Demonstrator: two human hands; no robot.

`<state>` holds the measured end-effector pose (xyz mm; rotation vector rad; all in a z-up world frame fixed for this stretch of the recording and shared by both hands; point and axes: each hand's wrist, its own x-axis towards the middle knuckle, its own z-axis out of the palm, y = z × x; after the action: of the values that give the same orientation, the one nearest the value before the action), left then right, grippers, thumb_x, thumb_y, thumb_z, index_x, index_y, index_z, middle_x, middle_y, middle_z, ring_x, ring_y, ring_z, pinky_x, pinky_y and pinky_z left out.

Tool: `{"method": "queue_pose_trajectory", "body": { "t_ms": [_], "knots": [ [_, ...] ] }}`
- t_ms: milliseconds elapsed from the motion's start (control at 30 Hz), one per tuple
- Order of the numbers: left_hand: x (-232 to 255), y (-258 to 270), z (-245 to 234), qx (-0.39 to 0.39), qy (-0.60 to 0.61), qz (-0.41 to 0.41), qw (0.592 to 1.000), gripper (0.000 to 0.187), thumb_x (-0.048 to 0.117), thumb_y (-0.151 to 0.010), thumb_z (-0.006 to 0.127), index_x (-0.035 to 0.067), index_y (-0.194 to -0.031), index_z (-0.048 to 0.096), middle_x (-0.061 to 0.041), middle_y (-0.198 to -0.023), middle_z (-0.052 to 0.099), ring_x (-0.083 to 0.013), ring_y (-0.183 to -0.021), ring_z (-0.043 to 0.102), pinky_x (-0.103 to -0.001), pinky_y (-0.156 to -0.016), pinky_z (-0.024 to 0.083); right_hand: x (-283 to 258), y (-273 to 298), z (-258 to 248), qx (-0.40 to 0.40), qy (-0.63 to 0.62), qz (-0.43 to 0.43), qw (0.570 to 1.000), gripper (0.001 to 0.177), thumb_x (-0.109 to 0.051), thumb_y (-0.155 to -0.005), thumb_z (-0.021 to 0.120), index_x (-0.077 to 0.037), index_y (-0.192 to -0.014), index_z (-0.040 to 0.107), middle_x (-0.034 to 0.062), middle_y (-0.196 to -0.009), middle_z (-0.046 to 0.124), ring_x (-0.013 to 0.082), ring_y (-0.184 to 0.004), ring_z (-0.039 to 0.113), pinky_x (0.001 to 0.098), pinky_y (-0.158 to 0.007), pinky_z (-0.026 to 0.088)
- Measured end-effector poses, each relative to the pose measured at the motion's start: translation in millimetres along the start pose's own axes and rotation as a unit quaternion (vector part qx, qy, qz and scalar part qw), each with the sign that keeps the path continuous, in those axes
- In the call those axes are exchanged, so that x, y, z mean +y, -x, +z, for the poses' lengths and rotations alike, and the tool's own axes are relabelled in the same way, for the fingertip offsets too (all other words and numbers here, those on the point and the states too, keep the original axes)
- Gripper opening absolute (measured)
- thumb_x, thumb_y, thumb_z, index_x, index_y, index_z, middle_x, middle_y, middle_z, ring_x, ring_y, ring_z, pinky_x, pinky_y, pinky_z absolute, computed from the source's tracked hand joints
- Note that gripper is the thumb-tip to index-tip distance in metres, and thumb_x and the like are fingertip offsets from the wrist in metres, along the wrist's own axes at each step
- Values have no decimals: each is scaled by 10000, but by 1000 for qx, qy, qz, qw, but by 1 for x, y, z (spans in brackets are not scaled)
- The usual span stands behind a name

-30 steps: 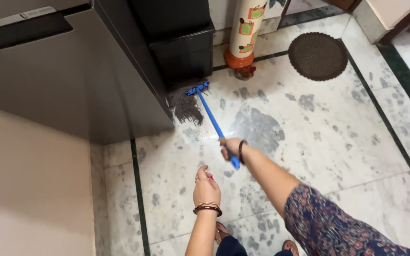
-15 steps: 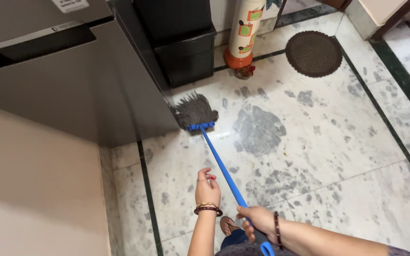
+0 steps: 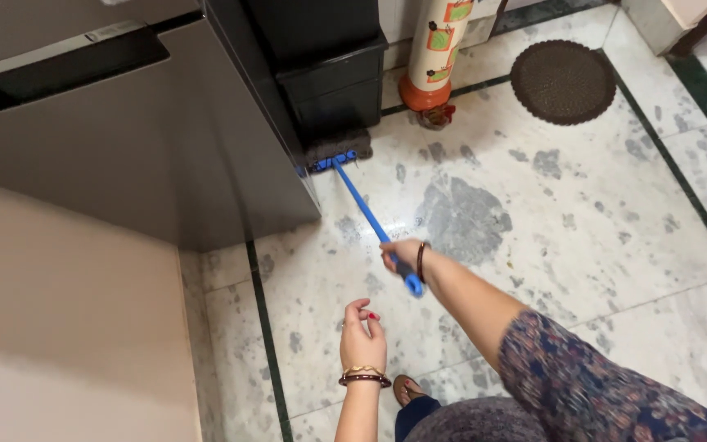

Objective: Mop the floors in multiple rooms of a residence.

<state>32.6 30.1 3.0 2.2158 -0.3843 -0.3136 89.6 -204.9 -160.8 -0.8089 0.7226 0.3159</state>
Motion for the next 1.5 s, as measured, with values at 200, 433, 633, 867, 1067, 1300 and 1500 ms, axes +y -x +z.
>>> {"method": "queue_pose_trajectory", "body": {
  "t_ms": [200, 433, 633, 867, 1067, 1300, 1500],
  "knots": [
    [1, 23, 20, 7, -16, -20, 1000, 279, 107, -887, 604, 142, -1161, 639, -81, -975, 734, -273, -934, 710, -400, -799, 554, -28, -9, -56, -89, -261, 89, 957, 177, -104, -1007, 572, -49, -851, 509, -13, -675, 555, 42, -507, 491, 177, -441, 417],
    [60, 55, 67, -29, -37, 36, 998, 256, 153, -905, 613, 153, -1158, 652, -81, -982, 716, -276, -864, 685, -407, -756, 547, 43, 106, -144, -171, -389, 63, 903, 180, -136, -1030, 555, -49, -892, 479, 6, -728, 533, 54, -561, 484, 180, -451, 416],
    [115, 120, 107, -75, -55, 44, 995, 257, 170, -912, 600, 157, -1165, 638, -51, -903, 713, -277, -807, 682, -417, -743, 535, 114, 256, -218, -69, -338, 33, 938, 140, -123, -1022, 552, -35, -926, 501, 2, -744, 548, 44, -559, 488, 178, -445, 406],
    [145, 197, 185, -148, -56, 78, 984, 253, 164, -918, 571, 147, -1163, 631, -96, -866, 725, -319, -817, 705, -440, -722, 544, 155, 453, -249, -10, -416, 43, 908, 149, -147, -1023, 538, -12, -980, 492, 16, -789, 540, 48, -594, 501, 177, -482, 451],
    [194, 243, 230, -161, -59, 112, 979, 231, 172, -936, 565, 147, -1155, 634, -123, -875, 733, -331, -834, 705, -451, -731, 538, 162, 569, -238, 39, -301, 64, 951, 141, -135, -1016, 524, -21, -1041, 445, 81, -866, 586, 60, -598, 498, 158, -409, 378],
    [227, 249, 241, -190, -86, 104, 972, 210, 200, -942, 569, 162, -1134, 645, -112, -860, 726, -331, -787, 708, -451, -699, 537, 175, 497, -268, 61, -218, -7, 974, 121, -105, -1014, 552, -37, -1027, 452, 32, -780, 526, 46, -513, 378, 194, -356, 271],
    [219, 206, 254, -175, -73, 135, 973, 202, 187, -940, 572, 147, -1126, 640, -122, -836, 730, -332, -789, 708, -449, -695, 539, 105, 400, -305, 44, -293, -22, 955, 109, -105, -1003, 558, -30, -1009, 479, 37, -752, 543, 33, -483, 360, 176, -342, 256]
  ]
}}
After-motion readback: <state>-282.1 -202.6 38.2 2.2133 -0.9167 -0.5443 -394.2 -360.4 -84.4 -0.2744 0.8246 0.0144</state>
